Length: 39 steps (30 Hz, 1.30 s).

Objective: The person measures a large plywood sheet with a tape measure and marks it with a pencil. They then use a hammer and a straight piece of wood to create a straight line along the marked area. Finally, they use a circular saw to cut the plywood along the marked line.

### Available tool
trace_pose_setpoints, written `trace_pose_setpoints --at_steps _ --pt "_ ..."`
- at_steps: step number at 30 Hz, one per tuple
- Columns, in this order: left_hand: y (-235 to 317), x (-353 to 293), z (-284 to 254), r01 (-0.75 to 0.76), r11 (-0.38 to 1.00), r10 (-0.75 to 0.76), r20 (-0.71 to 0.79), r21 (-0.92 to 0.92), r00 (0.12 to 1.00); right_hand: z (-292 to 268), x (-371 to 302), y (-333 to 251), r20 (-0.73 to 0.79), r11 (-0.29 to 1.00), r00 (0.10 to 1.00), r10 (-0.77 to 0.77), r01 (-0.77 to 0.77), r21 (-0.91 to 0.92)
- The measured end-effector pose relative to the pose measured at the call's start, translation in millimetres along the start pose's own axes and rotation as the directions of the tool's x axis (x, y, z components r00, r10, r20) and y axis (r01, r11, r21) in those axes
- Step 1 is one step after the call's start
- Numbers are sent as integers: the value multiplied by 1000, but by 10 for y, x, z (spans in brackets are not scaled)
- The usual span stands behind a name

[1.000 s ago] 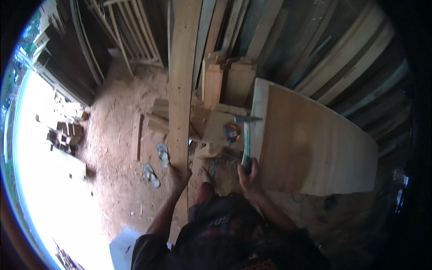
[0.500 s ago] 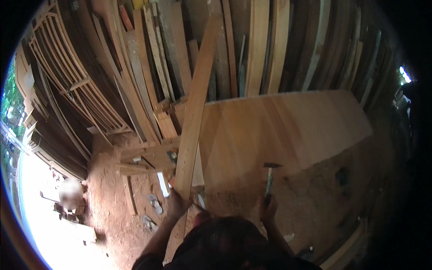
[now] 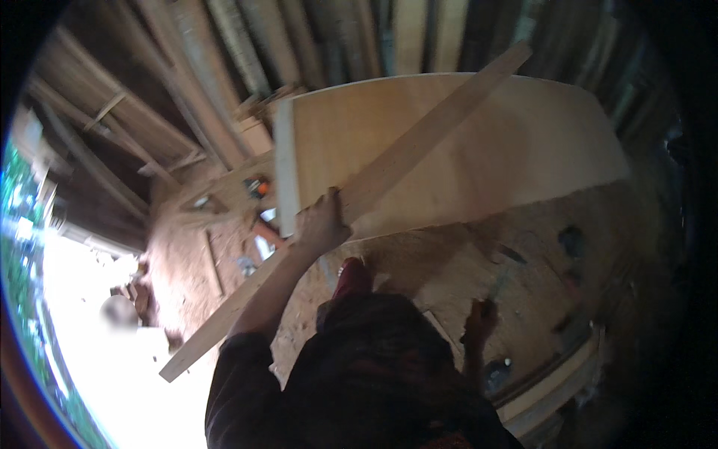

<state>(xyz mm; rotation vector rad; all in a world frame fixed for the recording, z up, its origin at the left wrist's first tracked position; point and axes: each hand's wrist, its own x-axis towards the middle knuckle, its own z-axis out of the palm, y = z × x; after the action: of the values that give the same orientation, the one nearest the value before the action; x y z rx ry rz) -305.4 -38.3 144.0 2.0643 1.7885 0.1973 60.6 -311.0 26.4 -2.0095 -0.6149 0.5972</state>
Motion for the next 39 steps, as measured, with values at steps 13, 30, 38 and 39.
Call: trace_pose_setpoints --at_steps 13,30,38,39 --pt "1291 1688 987 -510 857 475 269 75 838 -97 585 -434 -172 980 985 15 -48 -193" --pt "3340 2971 1611 -567 814 555 461 -129 692 -212 1923 -330 -225 930 904 364 -367 31" --pt "4257 3288 1856 -502 865 433 535 -19 726 -893 3397 76 -96 995 995 39 -47 -84" --pt "4336 3310 1933 -458 888 403 551 -41 731 -1041 3560 245 -47 997 997 57 -54 62"
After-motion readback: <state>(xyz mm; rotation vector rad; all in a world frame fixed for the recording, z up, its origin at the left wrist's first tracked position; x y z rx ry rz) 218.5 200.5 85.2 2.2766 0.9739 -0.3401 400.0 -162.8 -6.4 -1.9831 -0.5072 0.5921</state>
